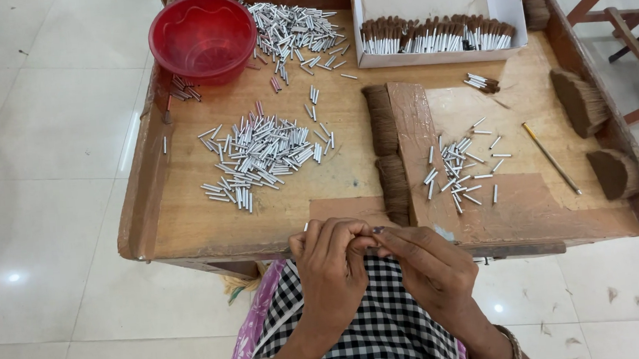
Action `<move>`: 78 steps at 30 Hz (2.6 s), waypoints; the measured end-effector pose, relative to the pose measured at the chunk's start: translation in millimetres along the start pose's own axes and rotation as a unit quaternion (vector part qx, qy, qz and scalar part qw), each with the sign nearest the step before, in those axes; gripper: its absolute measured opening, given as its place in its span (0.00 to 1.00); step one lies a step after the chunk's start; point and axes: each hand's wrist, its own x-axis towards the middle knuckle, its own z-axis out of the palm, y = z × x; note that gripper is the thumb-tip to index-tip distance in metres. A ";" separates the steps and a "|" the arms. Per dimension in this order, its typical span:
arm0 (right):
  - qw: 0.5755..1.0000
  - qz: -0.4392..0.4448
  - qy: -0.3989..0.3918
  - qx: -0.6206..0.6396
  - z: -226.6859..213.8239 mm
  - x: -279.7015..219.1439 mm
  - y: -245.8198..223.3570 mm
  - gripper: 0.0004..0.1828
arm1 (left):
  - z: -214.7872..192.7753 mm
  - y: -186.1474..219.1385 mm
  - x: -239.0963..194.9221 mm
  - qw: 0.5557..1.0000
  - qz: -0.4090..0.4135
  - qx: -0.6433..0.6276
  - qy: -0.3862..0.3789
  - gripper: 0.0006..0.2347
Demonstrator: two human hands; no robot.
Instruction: Assembling small hand-held brushes by inserting brown bristles into silver metal ferrules at a wooden workbench.
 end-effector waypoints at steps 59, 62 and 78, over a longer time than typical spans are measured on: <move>0.953 0.087 -0.046 -0.288 -19.3 18.1 21.4 0.12 | 30.7 12.7 -24.8 0.991 -0.001 -0.033 -0.131 0.28; 0.949 0.090 -0.105 -0.284 -8.7 22.2 24.7 0.08 | 29.2 11.4 -18.4 0.991 -0.029 -0.031 -0.128 0.27; 0.966 0.052 -0.046 -0.250 -20.2 9.4 25.7 0.07 | 40.3 -4.2 23.9 0.991 -0.023 0.039 -0.129 0.09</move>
